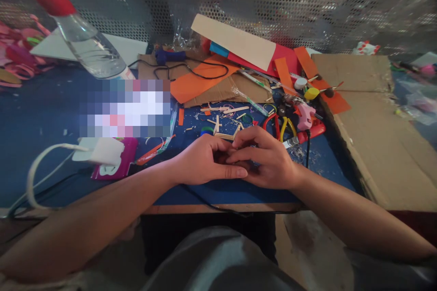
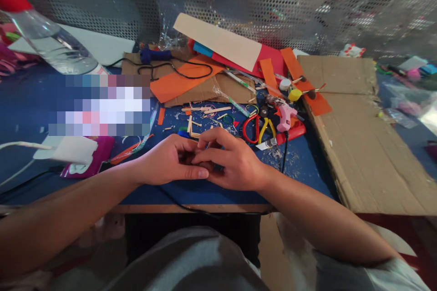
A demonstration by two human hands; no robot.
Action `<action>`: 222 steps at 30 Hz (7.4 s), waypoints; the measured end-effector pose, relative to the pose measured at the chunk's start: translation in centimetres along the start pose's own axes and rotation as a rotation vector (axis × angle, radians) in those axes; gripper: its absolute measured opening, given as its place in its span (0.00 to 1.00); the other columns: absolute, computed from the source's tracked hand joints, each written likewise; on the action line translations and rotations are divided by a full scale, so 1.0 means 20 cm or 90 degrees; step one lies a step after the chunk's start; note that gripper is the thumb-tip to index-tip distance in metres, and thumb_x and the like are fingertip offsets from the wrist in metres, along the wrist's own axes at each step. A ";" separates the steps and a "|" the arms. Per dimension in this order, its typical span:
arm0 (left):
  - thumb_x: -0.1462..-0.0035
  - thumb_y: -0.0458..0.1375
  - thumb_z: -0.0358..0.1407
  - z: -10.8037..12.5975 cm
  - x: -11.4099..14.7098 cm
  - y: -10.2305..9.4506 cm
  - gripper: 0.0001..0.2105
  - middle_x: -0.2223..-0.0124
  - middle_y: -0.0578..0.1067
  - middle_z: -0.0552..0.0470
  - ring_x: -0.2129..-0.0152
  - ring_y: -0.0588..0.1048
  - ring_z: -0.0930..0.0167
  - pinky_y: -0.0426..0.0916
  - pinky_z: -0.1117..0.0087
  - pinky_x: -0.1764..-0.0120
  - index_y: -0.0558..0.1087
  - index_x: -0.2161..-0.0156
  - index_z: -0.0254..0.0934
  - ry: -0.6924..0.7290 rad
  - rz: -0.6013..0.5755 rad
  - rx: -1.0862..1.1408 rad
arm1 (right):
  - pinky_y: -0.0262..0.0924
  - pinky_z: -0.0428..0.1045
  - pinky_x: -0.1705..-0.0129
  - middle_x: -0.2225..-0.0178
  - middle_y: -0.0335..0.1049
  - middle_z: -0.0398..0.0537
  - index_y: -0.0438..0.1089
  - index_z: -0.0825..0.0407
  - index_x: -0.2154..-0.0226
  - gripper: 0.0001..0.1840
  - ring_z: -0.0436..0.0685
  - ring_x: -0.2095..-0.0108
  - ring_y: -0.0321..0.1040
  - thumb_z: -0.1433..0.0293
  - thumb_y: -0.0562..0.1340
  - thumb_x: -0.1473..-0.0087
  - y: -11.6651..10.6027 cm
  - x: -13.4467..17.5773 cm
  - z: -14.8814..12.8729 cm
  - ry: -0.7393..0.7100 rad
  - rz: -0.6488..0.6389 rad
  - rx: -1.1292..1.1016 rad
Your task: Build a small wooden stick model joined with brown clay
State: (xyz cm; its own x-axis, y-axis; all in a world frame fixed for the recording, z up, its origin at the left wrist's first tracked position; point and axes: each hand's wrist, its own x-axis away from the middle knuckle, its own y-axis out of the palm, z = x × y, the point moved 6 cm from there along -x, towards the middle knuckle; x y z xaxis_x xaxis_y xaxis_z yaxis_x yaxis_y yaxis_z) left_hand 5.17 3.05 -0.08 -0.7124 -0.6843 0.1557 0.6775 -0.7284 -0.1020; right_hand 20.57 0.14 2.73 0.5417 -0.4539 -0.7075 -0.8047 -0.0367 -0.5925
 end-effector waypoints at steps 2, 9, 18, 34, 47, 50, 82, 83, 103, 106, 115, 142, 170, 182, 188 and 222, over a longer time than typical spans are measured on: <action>0.46 0.77 0.47 0.00 0.00 0.00 0.18 0.63 0.85 0.47 0.67 0.79 0.68 0.76 0.68 0.61 0.85 0.61 0.32 0.001 0.005 -0.002 | 0.82 0.51 0.54 0.50 0.73 0.54 0.81 0.52 0.49 0.11 0.55 0.54 0.79 0.64 0.70 0.29 0.00 0.00 0.00 -0.004 -0.006 0.002; 0.48 0.77 0.48 0.00 0.00 0.00 0.20 0.68 0.80 0.52 0.71 0.73 0.72 0.70 0.72 0.67 0.84 0.61 0.32 -0.006 -0.007 0.006 | 0.82 0.50 0.54 0.51 0.73 0.52 0.81 0.50 0.55 0.03 0.54 0.54 0.80 0.70 0.69 0.30 0.00 0.00 0.00 0.001 0.008 -0.003; 0.43 0.75 0.44 0.03 0.01 -0.02 0.15 0.65 0.82 0.51 0.70 0.73 0.73 0.68 0.73 0.65 0.85 0.60 0.32 0.015 0.018 0.018 | 0.82 0.53 0.53 0.51 0.74 0.53 0.79 0.50 0.47 0.12 0.57 0.54 0.79 0.67 0.71 0.32 -0.02 -0.01 0.01 0.017 0.029 -0.002; 0.43 0.76 0.45 0.03 0.01 -0.04 0.17 0.61 0.86 0.47 0.69 0.76 0.73 0.69 0.72 0.65 0.88 0.55 0.33 0.025 0.039 0.052 | 0.80 0.52 0.56 0.53 0.74 0.50 0.77 0.47 0.53 0.09 0.55 0.57 0.78 0.70 0.72 0.35 -0.06 -0.01 0.01 0.039 0.082 0.058; 0.43 0.78 0.42 0.02 0.00 -0.04 0.13 0.62 0.88 0.49 0.65 0.83 0.71 0.77 0.72 0.57 0.86 0.61 0.35 0.012 0.050 0.134 | 0.80 0.53 0.56 0.53 0.75 0.51 0.78 0.47 0.47 0.15 0.56 0.57 0.78 0.67 0.73 0.35 -0.06 -0.01 0.02 0.039 0.072 0.062; 0.46 0.80 0.44 0.03 0.01 -0.05 0.16 0.64 0.87 0.49 0.68 0.81 0.72 0.76 0.72 0.61 0.87 0.60 0.34 0.000 0.059 0.113 | 0.79 0.52 0.57 0.54 0.75 0.49 0.80 0.46 0.49 0.12 0.55 0.58 0.78 0.69 0.73 0.34 -0.06 0.00 0.02 0.043 0.079 0.061; 0.46 0.78 0.48 -0.01 0.00 -0.01 0.19 0.65 0.83 0.49 0.67 0.77 0.70 0.73 0.69 0.61 0.85 0.62 0.33 -0.020 0.011 0.033 | 0.83 0.53 0.55 0.51 0.76 0.51 0.82 0.45 0.43 0.16 0.56 0.55 0.80 0.67 0.73 0.32 -0.01 0.02 0.01 0.013 0.025 0.011; 0.46 0.78 0.48 -0.01 0.00 -0.02 0.19 0.65 0.83 0.49 0.67 0.77 0.70 0.73 0.70 0.61 0.85 0.62 0.33 -0.018 0.016 0.029 | 0.83 0.53 0.55 0.51 0.76 0.51 0.82 0.45 0.44 0.15 0.56 0.55 0.80 0.66 0.73 0.32 -0.01 0.02 0.01 0.014 0.022 0.014; 0.47 0.77 0.49 -0.01 0.00 -0.01 0.20 0.64 0.83 0.48 0.66 0.77 0.68 0.74 0.67 0.59 0.84 0.61 0.33 -0.014 0.015 0.024 | 0.83 0.53 0.55 0.52 0.76 0.51 0.82 0.46 0.48 0.10 0.56 0.56 0.81 0.66 0.71 0.31 0.00 0.01 0.01 0.022 0.017 0.026; 0.46 0.77 0.48 -0.01 0.00 -0.01 0.19 0.65 0.82 0.49 0.66 0.76 0.69 0.74 0.67 0.58 0.83 0.64 0.33 -0.017 0.024 0.018 | 0.83 0.53 0.55 0.52 0.76 0.52 0.82 0.47 0.48 0.10 0.56 0.56 0.80 0.67 0.71 0.31 -0.01 0.01 0.01 0.014 0.023 0.026; 0.49 0.81 0.43 0.02 0.00 -0.01 0.18 0.68 0.76 0.55 0.70 0.69 0.74 0.66 0.74 0.66 0.83 0.63 0.33 0.013 0.012 0.091 | 0.81 0.51 0.56 0.52 0.76 0.50 0.82 0.46 0.47 0.11 0.54 0.57 0.79 0.68 0.70 0.30 -0.02 0.01 0.01 0.018 0.065 0.041; 0.45 0.81 0.42 0.05 0.00 -0.01 0.17 0.66 0.82 0.52 0.69 0.77 0.74 0.74 0.74 0.62 0.82 0.61 0.33 0.088 -0.006 0.176 | 0.81 0.52 0.52 0.51 0.73 0.53 0.77 0.51 0.42 0.18 0.56 0.54 0.77 0.63 0.70 0.30 -0.05 -0.01 0.00 -0.001 0.040 0.016; 0.46 0.81 0.50 0.06 0.02 -0.06 0.21 0.68 0.84 0.49 0.75 0.73 0.76 0.70 0.75 0.69 0.88 0.58 0.33 0.125 0.085 0.123 | 0.79 0.53 0.61 0.60 0.83 0.50 0.75 0.50 0.39 0.20 0.57 0.64 0.80 0.61 0.69 0.29 -0.07 -0.02 -0.01 0.013 0.053 -0.034; 0.36 0.74 0.51 0.05 0.04 -0.05 0.20 0.70 0.81 0.51 0.76 0.74 0.76 0.70 0.76 0.71 0.82 0.61 0.33 0.102 0.077 0.248 | 0.80 0.52 0.55 0.55 0.84 0.54 0.76 0.52 0.35 0.21 0.58 0.57 0.82 0.62 0.63 0.24 -0.09 -0.02 0.00 0.034 0.051 -0.055; 0.36 0.72 0.57 0.08 0.04 -0.04 0.26 0.66 0.83 0.45 0.75 0.69 0.77 0.68 0.74 0.70 0.85 0.61 0.30 0.084 0.047 0.138 | 0.80 0.52 0.58 0.57 0.82 0.52 0.76 0.51 0.35 0.22 0.57 0.61 0.80 0.64 0.65 0.26 -0.08 -0.02 0.00 0.026 0.039 -0.034; 0.40 0.78 0.48 0.09 0.01 -0.03 0.17 0.63 0.86 0.48 0.66 0.81 0.70 0.77 0.73 0.60 0.84 0.63 0.34 0.119 0.038 0.074 | 0.82 0.52 0.56 0.54 0.81 0.52 0.78 0.48 0.38 0.20 0.57 0.57 0.82 0.64 0.71 0.30 -0.06 -0.01 0.00 0.006 0.033 0.002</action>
State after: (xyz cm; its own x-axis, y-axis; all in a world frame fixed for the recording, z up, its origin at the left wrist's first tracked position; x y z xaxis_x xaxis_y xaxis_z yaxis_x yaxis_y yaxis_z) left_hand 4.88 3.37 1.81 -0.6845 -0.7283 -0.0338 0.7284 -0.6851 0.0105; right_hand 21.36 0.31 3.62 0.4970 -0.4635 -0.7336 -0.8306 -0.0097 -0.5567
